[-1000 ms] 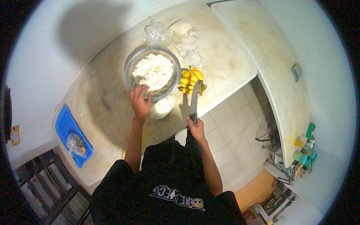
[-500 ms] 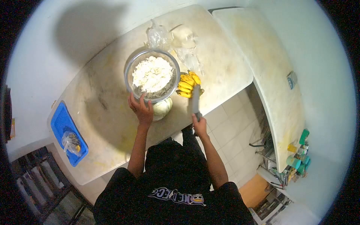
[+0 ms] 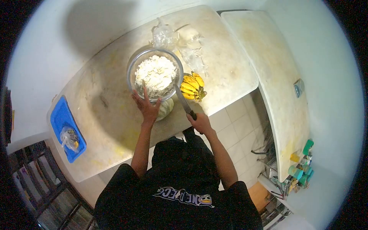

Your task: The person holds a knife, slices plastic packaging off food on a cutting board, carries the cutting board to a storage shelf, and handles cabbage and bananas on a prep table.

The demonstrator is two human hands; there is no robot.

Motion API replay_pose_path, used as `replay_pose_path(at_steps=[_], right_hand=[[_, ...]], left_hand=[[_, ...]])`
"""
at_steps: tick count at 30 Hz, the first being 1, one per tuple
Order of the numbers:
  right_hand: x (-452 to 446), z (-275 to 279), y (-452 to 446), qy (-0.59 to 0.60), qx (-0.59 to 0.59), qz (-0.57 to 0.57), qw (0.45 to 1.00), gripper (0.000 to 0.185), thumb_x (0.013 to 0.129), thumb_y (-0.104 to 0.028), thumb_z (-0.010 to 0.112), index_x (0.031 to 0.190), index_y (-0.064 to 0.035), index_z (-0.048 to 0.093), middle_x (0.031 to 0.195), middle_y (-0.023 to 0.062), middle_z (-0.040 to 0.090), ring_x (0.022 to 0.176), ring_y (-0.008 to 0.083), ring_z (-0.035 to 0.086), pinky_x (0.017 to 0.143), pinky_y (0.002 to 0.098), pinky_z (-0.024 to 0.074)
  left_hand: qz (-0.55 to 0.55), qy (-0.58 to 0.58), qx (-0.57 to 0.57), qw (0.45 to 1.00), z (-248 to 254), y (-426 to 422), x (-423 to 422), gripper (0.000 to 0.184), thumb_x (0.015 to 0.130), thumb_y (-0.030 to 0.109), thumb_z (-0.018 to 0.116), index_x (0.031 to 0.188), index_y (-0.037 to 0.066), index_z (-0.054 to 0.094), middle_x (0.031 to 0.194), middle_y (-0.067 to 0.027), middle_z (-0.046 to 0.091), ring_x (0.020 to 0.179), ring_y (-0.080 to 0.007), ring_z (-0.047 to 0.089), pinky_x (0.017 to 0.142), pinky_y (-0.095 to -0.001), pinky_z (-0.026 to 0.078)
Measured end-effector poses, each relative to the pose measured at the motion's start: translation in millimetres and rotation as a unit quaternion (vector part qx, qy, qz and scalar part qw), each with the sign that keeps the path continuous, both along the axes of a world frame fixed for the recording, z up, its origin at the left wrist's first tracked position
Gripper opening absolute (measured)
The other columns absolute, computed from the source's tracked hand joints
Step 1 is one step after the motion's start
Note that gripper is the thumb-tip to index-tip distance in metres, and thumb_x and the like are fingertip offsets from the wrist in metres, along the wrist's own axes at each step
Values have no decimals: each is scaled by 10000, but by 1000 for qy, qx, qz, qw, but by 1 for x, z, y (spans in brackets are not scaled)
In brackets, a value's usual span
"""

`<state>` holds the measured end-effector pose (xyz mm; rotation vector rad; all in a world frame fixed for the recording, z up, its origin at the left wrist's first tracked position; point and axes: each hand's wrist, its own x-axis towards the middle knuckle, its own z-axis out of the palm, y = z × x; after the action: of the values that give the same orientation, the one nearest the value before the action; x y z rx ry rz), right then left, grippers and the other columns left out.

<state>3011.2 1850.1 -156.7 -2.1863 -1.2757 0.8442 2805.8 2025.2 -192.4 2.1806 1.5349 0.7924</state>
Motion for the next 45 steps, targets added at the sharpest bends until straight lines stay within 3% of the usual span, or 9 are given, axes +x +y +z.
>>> replay_pose_path(at_steps=[12, 14, 20, 27, 30, 33, 38, 42, 45], right_hand=[[40, 29, 33, -12, -133, 23, 991, 485, 938, -457, 617, 907, 22, 689, 767, 217, 687, 740, 378, 681, 692, 473, 525], [38, 22, 30, -8, -13, 49, 999, 574, 916, -504, 640, 773, 51, 643, 674, 230, 636, 653, 355, 648, 628, 465, 489], [47, 30, 40, 84, -138, 23, 987, 580, 928, -507, 623, 786, 55, 618, 625, 165, 592, 611, 280, 601, 615, 454, 468], [63, -7, 40, 88, -47, 3, 995, 526, 937, -497, 624, 766, 0, 597, 613, 68, 553, 541, 183, 555, 529, 380, 449], [66, 4, 44, 91, -143, 106, 980, 509, 941, -507, 621, 758, -34, 583, 617, 31, 537, 523, 146, 533, 494, 342, 444], [70, 10, 51, 211, -133, 19, 968, 523, 938, -527, 620, 745, -45, 561, 617, 20, 534, 507, 128, 517, 474, 320, 444], [69, 8, 43, 205, -223, 225, 926, 556, 913, -585, 622, 755, -55, 571, 594, 16, 524, 512, 150, 523, 482, 342, 436], [64, 16, 22, 324, -139, 68, 933, 571, 915, -585, 628, 664, -82, 528, 584, 1, 508, 507, 150, 518, 478, 335, 434], [57, 16, 9, 257, -151, 87, 950, 599, 922, -592, 612, 710, -33, 569, 606, 35, 547, 511, 172, 544, 493, 351, 462]], left_hand=[[10, 11, 36, 999, -10, -2, 0, 859, 841, 513, 720, 1541, 177, 353, 1632, -233, 21, 1467, -546, 31, 1140, -657, 188], [13, 9, 32, 999, -11, -3, 0, 862, 841, 516, 720, 1543, 180, 350, 1632, -231, 23, 1467, -545, 32, 1135, -658, 192], [16, 11, 22, 1000, -11, -5, 1, 858, 847, 524, 715, 1548, 195, 346, 1632, -230, 23, 1467, -541, 38, 1126, -661, 199], [17, 12, 1, 1000, -12, -5, 1, 855, 845, 524, 714, 1547, 202, 347, 1636, -211, 34, 1468, -534, 53, 1126, -656, 201], [20, 10, 6, 1000, -14, -3, 1, 845, 845, 526, 714, 1543, 213, 356, 1638, -202, 42, 1469, -529, 62, 1128, -653, 196], [24, 12, 3, 1000, -16, -5, 2, 835, 843, 532, 713, 1537, 220, 369, 1638, -195, 53, 1470, -527, 70, 1125, -653, 202], [21, 22, 0, 1000, -11, -2, 2, 825, 841, 536, 715, 1525, 204, 394, 1626, -212, 74, 1464, -523, 93, 1133, -645, 203], [26, 44, -12, 999, -7, -4, 3, 805, 851, 542, 699, 1517, 201, 402, 1623, -189, 92, 1462, -519, 103, 1098, -662, 235], [19, 21, -12, 1000, -10, -4, 4, 805, 857, 552, 684, 1517, 189, 401, 1619, -187, 100, 1460, -514, 109, 1092, -666, 237]])
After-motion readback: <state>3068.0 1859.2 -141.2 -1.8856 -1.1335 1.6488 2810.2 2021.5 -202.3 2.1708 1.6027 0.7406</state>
